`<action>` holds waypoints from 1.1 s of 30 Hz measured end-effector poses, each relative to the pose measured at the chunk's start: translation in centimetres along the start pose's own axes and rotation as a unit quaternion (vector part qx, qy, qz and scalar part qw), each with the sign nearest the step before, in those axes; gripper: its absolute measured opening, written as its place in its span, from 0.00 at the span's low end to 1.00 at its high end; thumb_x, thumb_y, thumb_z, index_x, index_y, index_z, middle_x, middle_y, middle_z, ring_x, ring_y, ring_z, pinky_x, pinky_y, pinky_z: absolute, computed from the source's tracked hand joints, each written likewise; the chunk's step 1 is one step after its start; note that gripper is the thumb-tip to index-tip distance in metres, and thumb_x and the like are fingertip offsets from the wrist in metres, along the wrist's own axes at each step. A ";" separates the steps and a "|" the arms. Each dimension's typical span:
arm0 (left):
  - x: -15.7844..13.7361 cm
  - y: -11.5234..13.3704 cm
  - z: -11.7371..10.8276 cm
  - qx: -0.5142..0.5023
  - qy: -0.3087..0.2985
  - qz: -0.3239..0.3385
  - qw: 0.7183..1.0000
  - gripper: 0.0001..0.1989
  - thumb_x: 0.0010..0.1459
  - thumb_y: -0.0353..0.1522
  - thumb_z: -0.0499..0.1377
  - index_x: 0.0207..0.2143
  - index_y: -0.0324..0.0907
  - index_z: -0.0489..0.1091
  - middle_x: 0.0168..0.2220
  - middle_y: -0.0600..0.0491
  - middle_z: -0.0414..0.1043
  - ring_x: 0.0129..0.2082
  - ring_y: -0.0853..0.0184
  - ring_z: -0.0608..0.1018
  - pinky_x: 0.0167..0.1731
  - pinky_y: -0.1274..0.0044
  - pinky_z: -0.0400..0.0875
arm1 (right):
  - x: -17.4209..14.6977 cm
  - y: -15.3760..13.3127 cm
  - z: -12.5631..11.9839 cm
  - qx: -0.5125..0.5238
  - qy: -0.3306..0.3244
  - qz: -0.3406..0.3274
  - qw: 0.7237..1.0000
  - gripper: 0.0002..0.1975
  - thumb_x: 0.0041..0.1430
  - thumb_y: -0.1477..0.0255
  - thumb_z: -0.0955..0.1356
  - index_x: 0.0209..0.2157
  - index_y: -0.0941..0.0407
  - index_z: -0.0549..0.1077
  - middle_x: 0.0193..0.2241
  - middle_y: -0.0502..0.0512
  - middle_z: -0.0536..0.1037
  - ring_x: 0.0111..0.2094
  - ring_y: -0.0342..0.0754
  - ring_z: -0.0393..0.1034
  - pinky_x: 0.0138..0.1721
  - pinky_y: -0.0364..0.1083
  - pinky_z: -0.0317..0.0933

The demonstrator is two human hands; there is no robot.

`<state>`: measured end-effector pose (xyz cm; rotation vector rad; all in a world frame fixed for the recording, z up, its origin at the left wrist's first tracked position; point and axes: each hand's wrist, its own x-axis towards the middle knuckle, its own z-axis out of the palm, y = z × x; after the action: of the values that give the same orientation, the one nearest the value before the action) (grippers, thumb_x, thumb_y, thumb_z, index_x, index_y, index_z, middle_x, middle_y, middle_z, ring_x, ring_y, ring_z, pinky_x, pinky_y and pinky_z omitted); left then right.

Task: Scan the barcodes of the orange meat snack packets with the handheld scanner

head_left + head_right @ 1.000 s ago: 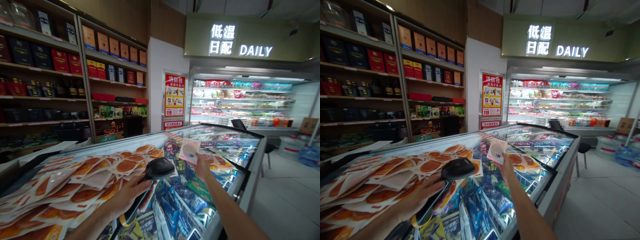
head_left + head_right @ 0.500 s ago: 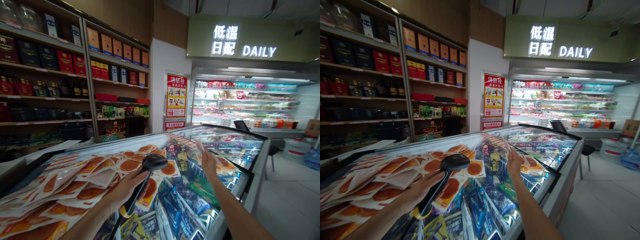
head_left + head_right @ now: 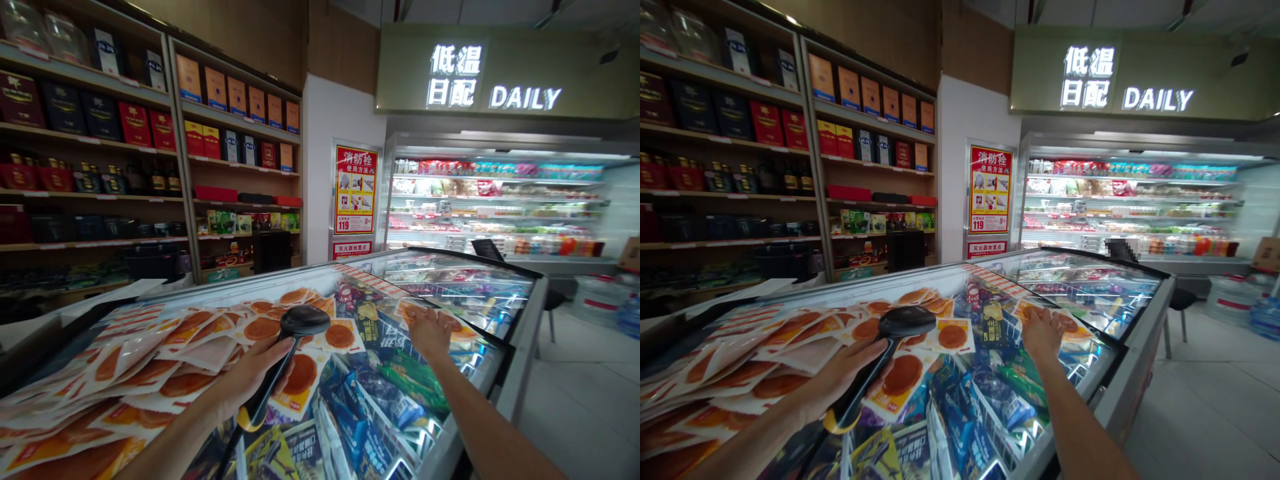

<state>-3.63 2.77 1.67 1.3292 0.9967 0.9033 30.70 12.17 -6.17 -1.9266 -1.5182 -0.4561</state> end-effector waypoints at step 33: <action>-2.1 0.7 2.3 -0.047 -0.035 -0.010 0.998 0.17 0.44 0.45 0.53 0.23 0.39 0.60 0.18 0.56 0.62 0.12 0.75 0.63 0.12 0.82 0.53 | -0.8 -5.4 -1.2 0.560 -0.080 0.162 0.808 0.19 0.47 0.60 0.58 0.35 0.58 0.66 0.20 0.52 0.72 0.19 0.44 0.64 0.20 0.44 0.58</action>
<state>-2.16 0.04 2.47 1.2623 0.9009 0.8726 25.49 11.51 -4.30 -1.1840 -1.0695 0.6657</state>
